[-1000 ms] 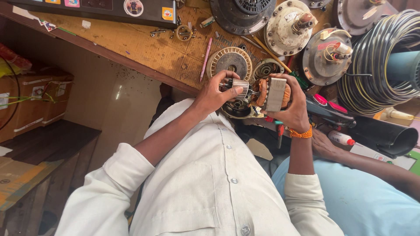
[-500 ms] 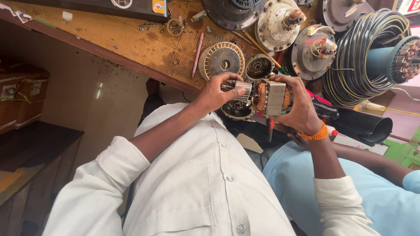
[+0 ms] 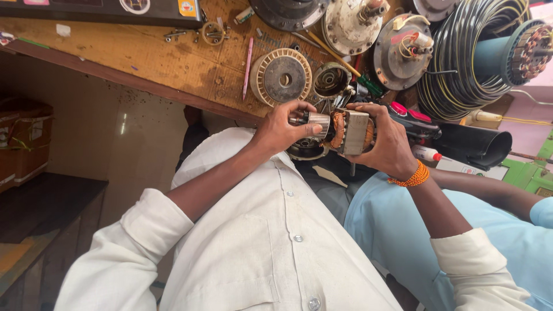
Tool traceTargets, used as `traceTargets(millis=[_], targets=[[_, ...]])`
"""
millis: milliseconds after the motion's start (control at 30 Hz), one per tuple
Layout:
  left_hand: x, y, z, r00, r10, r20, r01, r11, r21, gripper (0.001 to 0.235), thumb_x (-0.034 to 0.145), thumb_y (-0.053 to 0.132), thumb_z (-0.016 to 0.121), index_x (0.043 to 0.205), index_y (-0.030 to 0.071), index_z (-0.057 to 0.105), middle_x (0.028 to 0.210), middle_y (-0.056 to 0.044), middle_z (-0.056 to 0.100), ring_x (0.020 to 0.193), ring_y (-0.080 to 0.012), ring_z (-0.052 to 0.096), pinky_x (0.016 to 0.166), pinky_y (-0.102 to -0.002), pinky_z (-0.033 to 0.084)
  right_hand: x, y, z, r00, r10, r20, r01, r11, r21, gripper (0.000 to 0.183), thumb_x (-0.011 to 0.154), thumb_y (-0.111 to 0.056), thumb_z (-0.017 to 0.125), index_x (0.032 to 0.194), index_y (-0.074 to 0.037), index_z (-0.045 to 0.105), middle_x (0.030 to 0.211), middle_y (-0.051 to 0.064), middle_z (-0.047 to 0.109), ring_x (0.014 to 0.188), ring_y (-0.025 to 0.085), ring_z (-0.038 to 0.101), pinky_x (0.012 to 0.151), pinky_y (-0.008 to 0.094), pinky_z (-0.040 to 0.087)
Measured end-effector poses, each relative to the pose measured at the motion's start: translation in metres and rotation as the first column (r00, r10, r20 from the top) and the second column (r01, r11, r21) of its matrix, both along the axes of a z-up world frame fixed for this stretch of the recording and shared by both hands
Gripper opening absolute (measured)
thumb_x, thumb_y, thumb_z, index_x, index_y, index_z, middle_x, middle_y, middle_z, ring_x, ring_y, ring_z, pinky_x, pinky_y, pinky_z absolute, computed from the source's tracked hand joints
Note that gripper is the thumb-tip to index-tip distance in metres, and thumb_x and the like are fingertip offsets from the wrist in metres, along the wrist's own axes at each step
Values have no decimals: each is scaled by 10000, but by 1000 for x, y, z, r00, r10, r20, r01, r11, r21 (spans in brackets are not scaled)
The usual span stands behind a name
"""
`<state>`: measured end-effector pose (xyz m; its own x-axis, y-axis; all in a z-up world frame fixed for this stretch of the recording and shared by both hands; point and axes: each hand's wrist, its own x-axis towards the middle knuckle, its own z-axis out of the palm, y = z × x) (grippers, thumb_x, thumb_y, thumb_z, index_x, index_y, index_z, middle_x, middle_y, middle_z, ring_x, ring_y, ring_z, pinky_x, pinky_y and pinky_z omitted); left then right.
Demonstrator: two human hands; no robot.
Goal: The person disassembles a small electrical motor, removes the rotor, and uses a power tool to clean or grind the rotor shaft. They then reassemble the motor components on the workbench.
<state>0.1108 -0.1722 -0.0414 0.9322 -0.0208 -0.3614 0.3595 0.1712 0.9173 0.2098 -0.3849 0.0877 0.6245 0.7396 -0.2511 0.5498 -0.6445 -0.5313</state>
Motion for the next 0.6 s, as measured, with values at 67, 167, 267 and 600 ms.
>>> traceTargets(millis=[67, 167, 267, 600], targets=[[2, 1, 1, 1000, -20, -3, 20, 1000, 4, 525, 755, 397, 870, 1171, 118, 709, 1065, -54, 776, 1047, -167, 722, 864, -341, 573, 0, 2, 2, 1000, -7, -21, 6, 999, -31, 929, 586, -268, 963, 1312, -39, 431, 1362, 125, 642, 1210, 302, 658, 1020, 423, 523], [3, 0, 4, 999, -42, -7, 42, 999, -28, 536, 745, 384, 879, 1172, 112, 701, 1065, -65, 781, 1056, -165, 728, 866, -333, 573, 3, 4, 10, 996, 66, 57, -63, 997, -51, 943, 569, -298, 969, 1312, -44, 448, 1334, 113, 645, 1216, 319, 635, 1149, 525, 407], [5, -1, 9, 998, -67, 10, 68, 995, -73, 543, 733, 369, 881, 1170, 105, 697, 1075, -65, 781, 1061, -164, 731, 870, -332, 575, 9, 4, 22, 988, 93, 120, -74, 985, -153, 965, 515, -315, 995, 1311, -94, 495, 1226, 128, 611, 1174, 354, 564, 1127, 549, 372], [0, -2, -9, 995, -59, 87, 74, 981, -177, 498, 787, 337, 863, 1175, 71, 701, 1064, -67, 775, 1022, -155, 727, 860, -308, 584, 3, 16, 22, 993, 115, 13, -114, 991, -67, 932, 550, -243, 935, 1316, -36, 445, 1489, 101, 541, 1155, 381, 455, 1046, 495, 415]])
